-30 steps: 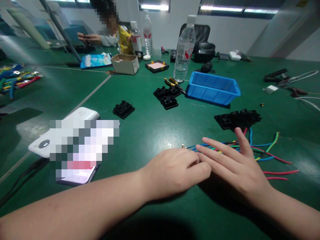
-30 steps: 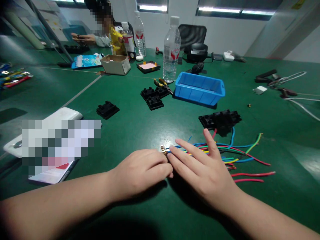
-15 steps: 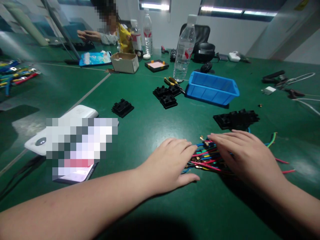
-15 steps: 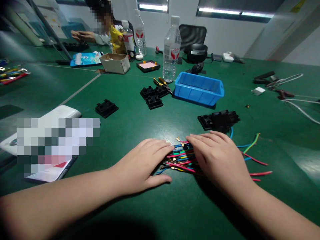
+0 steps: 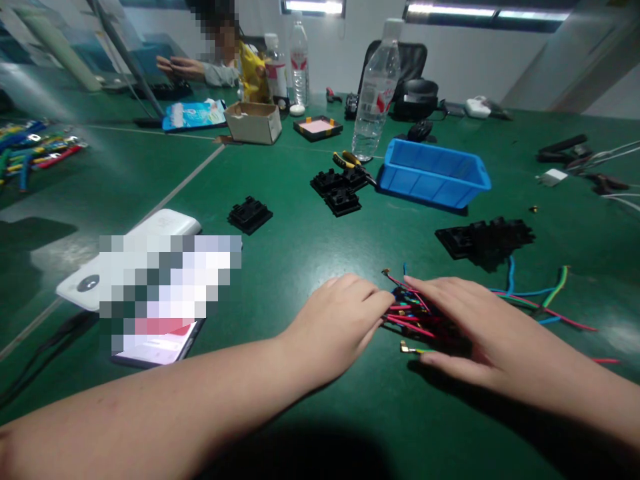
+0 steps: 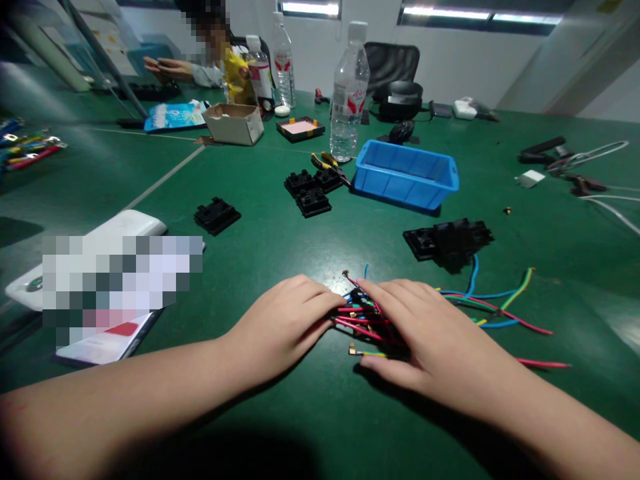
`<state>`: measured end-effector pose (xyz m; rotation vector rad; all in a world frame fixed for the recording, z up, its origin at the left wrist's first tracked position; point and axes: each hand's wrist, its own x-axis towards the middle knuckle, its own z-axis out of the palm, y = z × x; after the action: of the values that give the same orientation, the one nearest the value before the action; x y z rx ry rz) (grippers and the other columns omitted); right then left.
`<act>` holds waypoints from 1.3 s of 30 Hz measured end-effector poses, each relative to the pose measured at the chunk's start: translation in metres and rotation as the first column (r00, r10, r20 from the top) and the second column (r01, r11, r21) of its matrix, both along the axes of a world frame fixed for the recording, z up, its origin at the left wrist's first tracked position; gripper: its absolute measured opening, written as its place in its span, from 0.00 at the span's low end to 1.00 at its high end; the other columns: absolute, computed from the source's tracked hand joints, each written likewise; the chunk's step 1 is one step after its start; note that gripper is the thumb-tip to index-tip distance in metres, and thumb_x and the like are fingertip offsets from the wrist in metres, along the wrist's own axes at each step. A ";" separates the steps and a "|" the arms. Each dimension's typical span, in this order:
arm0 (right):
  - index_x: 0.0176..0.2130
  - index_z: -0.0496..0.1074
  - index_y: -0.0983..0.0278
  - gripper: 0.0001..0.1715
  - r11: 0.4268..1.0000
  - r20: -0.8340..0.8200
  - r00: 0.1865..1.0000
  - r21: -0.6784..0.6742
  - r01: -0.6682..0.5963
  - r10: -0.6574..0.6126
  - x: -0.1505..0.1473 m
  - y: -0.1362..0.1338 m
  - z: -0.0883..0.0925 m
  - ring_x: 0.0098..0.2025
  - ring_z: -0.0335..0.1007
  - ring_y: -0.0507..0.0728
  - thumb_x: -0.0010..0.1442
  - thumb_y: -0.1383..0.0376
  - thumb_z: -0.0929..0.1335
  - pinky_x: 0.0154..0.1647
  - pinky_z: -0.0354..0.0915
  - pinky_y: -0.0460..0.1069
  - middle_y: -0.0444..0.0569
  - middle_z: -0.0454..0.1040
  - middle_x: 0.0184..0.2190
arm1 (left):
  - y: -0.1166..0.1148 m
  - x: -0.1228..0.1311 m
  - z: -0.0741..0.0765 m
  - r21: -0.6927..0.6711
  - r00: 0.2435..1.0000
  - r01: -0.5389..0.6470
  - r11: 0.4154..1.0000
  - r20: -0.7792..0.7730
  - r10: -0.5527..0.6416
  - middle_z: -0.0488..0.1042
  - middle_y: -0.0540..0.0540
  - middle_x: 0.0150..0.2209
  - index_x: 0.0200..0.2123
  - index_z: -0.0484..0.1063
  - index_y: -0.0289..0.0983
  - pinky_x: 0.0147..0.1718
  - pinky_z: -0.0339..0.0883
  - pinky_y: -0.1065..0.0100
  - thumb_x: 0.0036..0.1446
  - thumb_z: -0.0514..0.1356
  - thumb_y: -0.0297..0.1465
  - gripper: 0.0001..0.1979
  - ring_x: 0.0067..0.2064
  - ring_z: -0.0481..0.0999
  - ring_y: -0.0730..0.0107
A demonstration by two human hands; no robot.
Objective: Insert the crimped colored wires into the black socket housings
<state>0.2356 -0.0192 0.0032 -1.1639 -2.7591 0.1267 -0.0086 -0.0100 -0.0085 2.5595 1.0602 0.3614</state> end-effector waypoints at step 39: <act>0.47 0.71 0.67 0.16 0.988 0.040 0.999 0.154 0.015 -0.021 -0.015 0.000 -0.016 0.43 0.65 0.62 0.67 0.59 0.62 0.44 0.61 0.57 0.55 0.73 0.41 | 0.005 0.002 -0.006 -0.030 0.985 -0.121 0.992 0.118 0.123 0.73 0.45 0.48 0.49 0.69 0.38 0.53 0.59 0.55 0.56 0.64 0.39 0.19 0.52 0.67 0.58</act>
<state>0.2208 -0.0192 -0.0130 -1.1631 -2.7357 -0.1120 -0.0061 -0.0045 -0.0141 2.4257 1.1721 0.5247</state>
